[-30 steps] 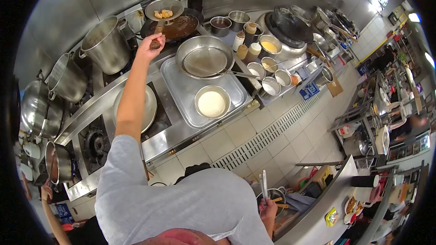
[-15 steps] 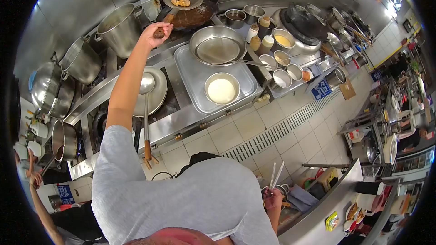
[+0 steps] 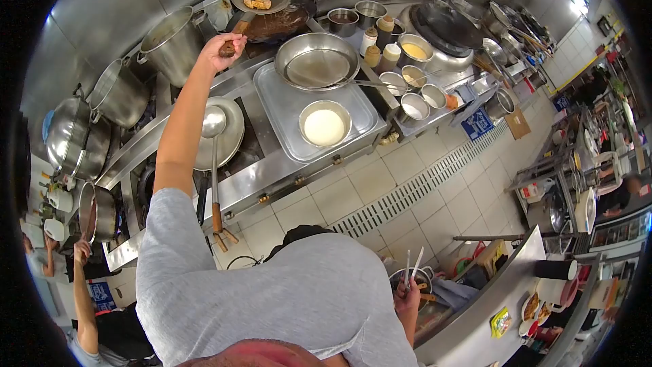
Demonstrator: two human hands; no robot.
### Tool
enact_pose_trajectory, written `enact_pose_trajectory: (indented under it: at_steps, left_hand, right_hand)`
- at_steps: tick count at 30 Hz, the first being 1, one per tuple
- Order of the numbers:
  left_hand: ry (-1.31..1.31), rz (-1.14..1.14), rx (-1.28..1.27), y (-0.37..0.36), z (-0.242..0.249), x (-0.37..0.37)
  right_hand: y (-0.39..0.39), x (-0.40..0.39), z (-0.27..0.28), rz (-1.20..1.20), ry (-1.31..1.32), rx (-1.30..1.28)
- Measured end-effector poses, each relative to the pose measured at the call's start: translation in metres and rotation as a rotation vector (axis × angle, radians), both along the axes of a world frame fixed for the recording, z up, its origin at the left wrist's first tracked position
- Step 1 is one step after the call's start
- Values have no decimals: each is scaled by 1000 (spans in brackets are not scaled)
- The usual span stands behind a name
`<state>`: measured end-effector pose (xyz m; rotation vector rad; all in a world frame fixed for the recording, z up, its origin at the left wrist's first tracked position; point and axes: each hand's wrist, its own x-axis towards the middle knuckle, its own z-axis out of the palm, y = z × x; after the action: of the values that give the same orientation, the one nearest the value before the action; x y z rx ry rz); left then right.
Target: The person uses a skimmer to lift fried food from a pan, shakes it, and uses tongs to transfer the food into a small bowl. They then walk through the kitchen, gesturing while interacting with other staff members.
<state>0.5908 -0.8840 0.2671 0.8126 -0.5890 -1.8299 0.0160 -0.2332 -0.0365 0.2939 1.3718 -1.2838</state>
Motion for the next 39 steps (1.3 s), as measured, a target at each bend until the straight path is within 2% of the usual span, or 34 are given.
enact_pose_trajectory:
  at_steps: [3, 6, 9, 10, 13, 17, 21, 25, 26, 29, 32, 35, 36, 39]
  left_hand:
    - [-6, 9, -13, -4, -1, 3]
    - [-69, -23, -35, -8, 16, 4]
    - [-64, 20, -56, -11, 35, 5]
    - [5, -50, -58, -14, 37, 10]
    - [42, -79, -110, -14, 29, 8]
    - [81, 57, -24, -3, -1, -9]
    - [55, -23, -7, -17, -40, 1]
    - [10, -48, -60, -16, -15, 0]
    - [-77, 4, -102, -12, -2, -1]
    - [-17, -101, -160, -16, 31, 7]
    - [60, -89, -201, -9, 44, 2]
    - [82, -87, -142, -13, 21, 0]
    - [44, -11, -87, -12, 10, -2]
    - [18, 11, -28, -14, -28, 3]
  right_hand:
    - [16, -11, -32, -24, -80, 10]
    - [15, 1, 1, 4, -35, 4]
    - [18, -5, -7, -13, -44, 33]
    - [20, -7, -9, -3, -52, 28]
    - [29, -10, -15, 7, -64, 24]
    - [26, 1, -9, -1, -18, 41]
    - [31, 0, -20, 2, -71, 39]
    - [33, 0, -13, -39, -47, 29]
    - [34, -4, -16, -51, -38, 39]
    - [40, -16, -18, -47, -70, 34]
    - [38, -19, -18, -27, -79, 6]
    - [37, -18, -27, 7, -145, -79]
    - [37, -15, -31, -4, -113, -54]
    - [30, -4, -28, -11, -54, 2]
